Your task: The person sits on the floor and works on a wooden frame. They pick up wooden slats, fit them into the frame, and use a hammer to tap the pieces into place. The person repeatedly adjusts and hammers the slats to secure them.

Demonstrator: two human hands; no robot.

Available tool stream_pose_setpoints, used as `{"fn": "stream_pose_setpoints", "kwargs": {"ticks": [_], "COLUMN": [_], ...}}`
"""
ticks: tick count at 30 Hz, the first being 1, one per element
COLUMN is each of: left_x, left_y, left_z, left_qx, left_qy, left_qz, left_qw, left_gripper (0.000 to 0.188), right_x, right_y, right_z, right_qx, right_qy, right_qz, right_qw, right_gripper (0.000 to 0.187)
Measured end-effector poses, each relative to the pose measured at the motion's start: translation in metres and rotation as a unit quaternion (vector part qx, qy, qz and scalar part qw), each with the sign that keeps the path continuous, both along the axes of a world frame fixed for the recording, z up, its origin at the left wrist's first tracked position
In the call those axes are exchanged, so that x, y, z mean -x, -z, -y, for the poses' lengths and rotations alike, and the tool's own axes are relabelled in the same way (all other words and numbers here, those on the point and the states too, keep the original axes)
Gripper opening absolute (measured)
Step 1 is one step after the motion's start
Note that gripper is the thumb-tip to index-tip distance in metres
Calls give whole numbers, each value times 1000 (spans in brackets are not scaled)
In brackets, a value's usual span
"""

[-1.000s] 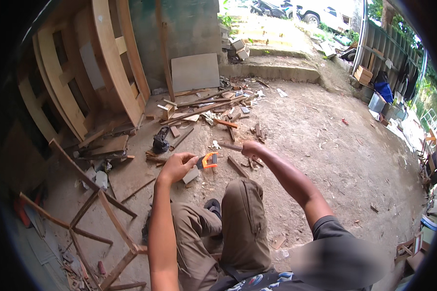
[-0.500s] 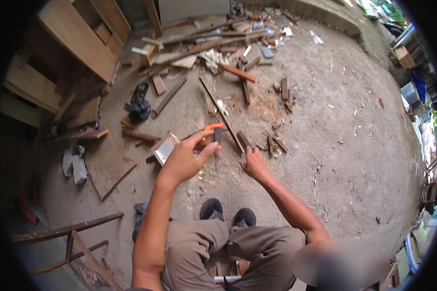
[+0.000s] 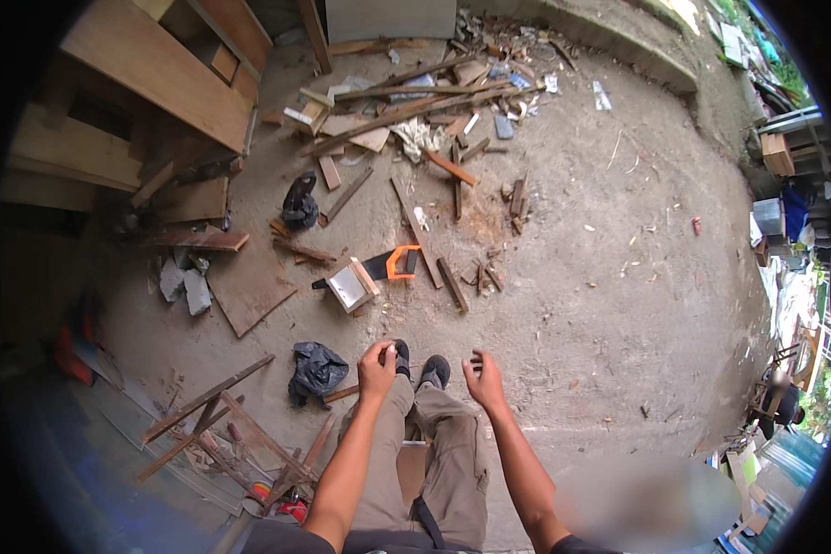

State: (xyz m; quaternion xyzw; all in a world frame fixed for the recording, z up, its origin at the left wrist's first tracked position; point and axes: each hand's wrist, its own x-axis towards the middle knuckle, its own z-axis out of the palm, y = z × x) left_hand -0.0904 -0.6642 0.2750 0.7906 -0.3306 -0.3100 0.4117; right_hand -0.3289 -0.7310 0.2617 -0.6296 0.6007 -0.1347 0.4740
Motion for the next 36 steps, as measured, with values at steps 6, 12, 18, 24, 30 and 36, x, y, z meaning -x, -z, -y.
{"fn": "stream_pose_setpoints", "kwargs": {"ticks": [6, 12, 18, 24, 30, 36], "left_x": [-31, -74, -98, -108, -132, -145], "left_y": [-165, -253, -224, -244, -286, -244], "left_z": [15, 40, 49, 135, 242, 295], "left_qx": [23, 74, 38, 8, -41, -45], "left_qy": [-86, -86, -218, -108, 73, -27], "left_qz": [-109, -97, -189, -232, -61, -127], "left_qw": [990, 989, 957, 967, 995, 990], "left_gripper": [13, 14, 16, 21, 24, 26], "right_x": [33, 53, 34, -13, -39, -67], "right_y": [-221, -270, -283, -320, -318, -273], "right_z": [4, 64, 149, 224, 310, 433], "right_qx": [-104, -62, -4, 2, 10, -7], "right_qy": [-47, -104, -70, -33, -62, -131], "right_qz": [18, -50, -99, -31, -7, 4], "right_qw": [993, 991, 993, 999, 998, 991], "right_gripper": [39, 41, 42, 38, 38, 37]}}
